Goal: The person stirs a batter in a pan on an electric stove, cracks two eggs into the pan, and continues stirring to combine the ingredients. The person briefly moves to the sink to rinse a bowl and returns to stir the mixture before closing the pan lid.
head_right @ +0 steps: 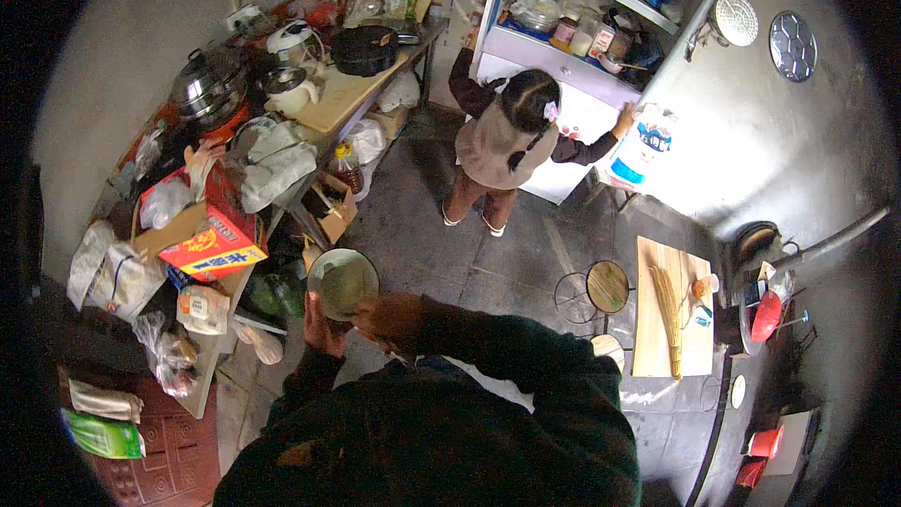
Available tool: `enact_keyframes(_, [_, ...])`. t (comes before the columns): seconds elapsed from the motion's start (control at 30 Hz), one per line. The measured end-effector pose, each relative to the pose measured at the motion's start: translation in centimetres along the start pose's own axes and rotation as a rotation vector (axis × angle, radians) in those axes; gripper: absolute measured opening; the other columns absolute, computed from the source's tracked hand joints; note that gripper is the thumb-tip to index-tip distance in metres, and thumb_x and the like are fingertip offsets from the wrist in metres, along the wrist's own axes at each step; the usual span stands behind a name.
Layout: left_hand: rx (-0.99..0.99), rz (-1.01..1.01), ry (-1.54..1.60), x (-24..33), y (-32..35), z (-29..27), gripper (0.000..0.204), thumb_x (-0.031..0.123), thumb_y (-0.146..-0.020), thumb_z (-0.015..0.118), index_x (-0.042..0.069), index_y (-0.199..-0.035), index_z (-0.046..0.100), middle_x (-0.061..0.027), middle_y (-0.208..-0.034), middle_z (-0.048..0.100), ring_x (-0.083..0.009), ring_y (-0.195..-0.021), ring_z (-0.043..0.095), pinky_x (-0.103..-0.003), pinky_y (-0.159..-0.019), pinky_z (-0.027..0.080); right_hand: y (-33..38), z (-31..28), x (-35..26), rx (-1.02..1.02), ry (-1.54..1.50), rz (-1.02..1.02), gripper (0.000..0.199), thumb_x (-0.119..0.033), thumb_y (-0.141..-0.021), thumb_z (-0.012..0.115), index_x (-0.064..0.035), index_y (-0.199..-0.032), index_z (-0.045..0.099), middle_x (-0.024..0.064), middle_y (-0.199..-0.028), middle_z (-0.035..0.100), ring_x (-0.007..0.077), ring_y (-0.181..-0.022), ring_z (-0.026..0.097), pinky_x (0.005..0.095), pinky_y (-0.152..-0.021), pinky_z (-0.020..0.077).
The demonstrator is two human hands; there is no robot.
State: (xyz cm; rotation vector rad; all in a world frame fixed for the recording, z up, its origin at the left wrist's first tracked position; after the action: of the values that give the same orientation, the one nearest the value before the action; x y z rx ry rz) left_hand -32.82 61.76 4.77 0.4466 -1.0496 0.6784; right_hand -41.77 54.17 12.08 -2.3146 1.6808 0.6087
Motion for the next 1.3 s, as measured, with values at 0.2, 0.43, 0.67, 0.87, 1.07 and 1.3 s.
enact_keyframes(0.2, [-0.019, 0.149, -0.405, -1.9, -6.0, 5.1, 0.062, 0.046, -0.089, 0.047, 0.017, -0.137, 0.022, -0.0157, -0.131, 0.036, -0.0343, -0.113, 0.047, -0.046, -0.08, 0.051, 2.1, -2.4, 7.3, -0.279, 0.292, -0.093, 0.029, -0.015, -0.084, 0.05, -0.0024, -0.11, 0.049, 0.0122, -0.112, 0.051, 0.0255, -0.101, 0.053, 0.0359, -0.076, 0.05])
enact_keyframes(0.43, [-0.014, -0.131, 0.06, -7.1, -11.2, 6.5, 0.069, 0.048, -0.087, 0.049, 0.015, -0.139, 0.017, -0.0167, -0.134, 0.033, -0.0356, -0.118, 0.042, -0.048, -0.084, 0.048, 3.8, -5.5, 13.7, -0.263, 0.017, 0.17, 0.028, -0.016, -0.085, 0.05, -0.0016, -0.11, 0.052, 0.0163, -0.117, 0.05, 0.0271, -0.109, 0.05, 0.0383, -0.087, 0.0468])
enact_keyframes(0.67, [-0.18, 0.301, -0.57, -9.5, -15.6, 6.1, 0.076, 0.041, -0.086, 0.055, 0.011, -0.141, 0.012, -0.0229, -0.136, 0.028, -0.0407, -0.12, 0.039, -0.047, -0.088, 0.046, 4.2, -9.4, 17.2, -0.037, 0.101, 0.175, 0.031, -0.017, -0.09, 0.045, -0.0027, -0.118, 0.048, 0.0154, -0.12, 0.05, 0.0269, -0.112, 0.049, 0.0381, -0.095, 0.0411])
enact_keyframes(0.87, [-0.208, 0.404, -0.663, -8.3, -19.4, 7.9, 0.075, 0.034, -0.083, 0.062, 0.013, -0.141, 0.019, -0.02, -0.137, 0.03, -0.0361, -0.121, 0.038, -0.046, -0.093, 0.044, 3.3, -12.8, 20.5, 0.141, -0.01, 0.101, 0.028, -0.017, -0.088, 0.048, -0.0051, -0.113, 0.05, 0.0129, -0.107, 0.052, 0.0257, -0.103, 0.052, 0.0364, -0.089, 0.0449])
enact_keyframes(1.07, [-0.17, -0.37, 0.273, -7.8, -24.7, 10.9, 0.066, 0.044, -0.085, 0.052, 0.014, -0.138, 0.024, -0.0154, -0.135, 0.033, -0.0328, -0.12, 0.041, -0.046, -0.092, 0.045, 1.0, -16.9, 20.9, 0.492, 0.095, -0.117, 0.022, -0.015, -0.083, 0.049, -0.0062, -0.101, 0.057, 0.0133, -0.107, 0.056, 0.0286, -0.1, 0.055, 0.0384, -0.083, 0.047])
enact_keyframes(1.3, [-0.172, -0.369, 0.261, -5.4, -29.2, 10.3, 0.061, 0.053, -0.088, 0.04, 0.014, -0.134, 0.027, -0.0118, -0.131, 0.037, -0.0306, -0.117, 0.044, -0.045, -0.088, 0.047, -1.4, -17.4, 23.5, 0.324, 0.023, 0.049, 0.023, -0.017, -0.089, 0.045, -0.0027, -0.107, 0.052, 0.0137, -0.106, 0.055, 0.0264, -0.1, 0.054, 0.0348, -0.083, 0.0473])
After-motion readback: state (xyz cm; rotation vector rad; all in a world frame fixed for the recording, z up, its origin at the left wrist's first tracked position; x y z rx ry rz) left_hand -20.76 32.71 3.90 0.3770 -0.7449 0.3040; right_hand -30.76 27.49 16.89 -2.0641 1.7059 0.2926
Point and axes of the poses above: each hand's wrist, its own y-axis away from the middle knuckle, its own z-axis out of the palm, x = y × z, the point moved 8 cm from there along -y, towards the middle knuckle
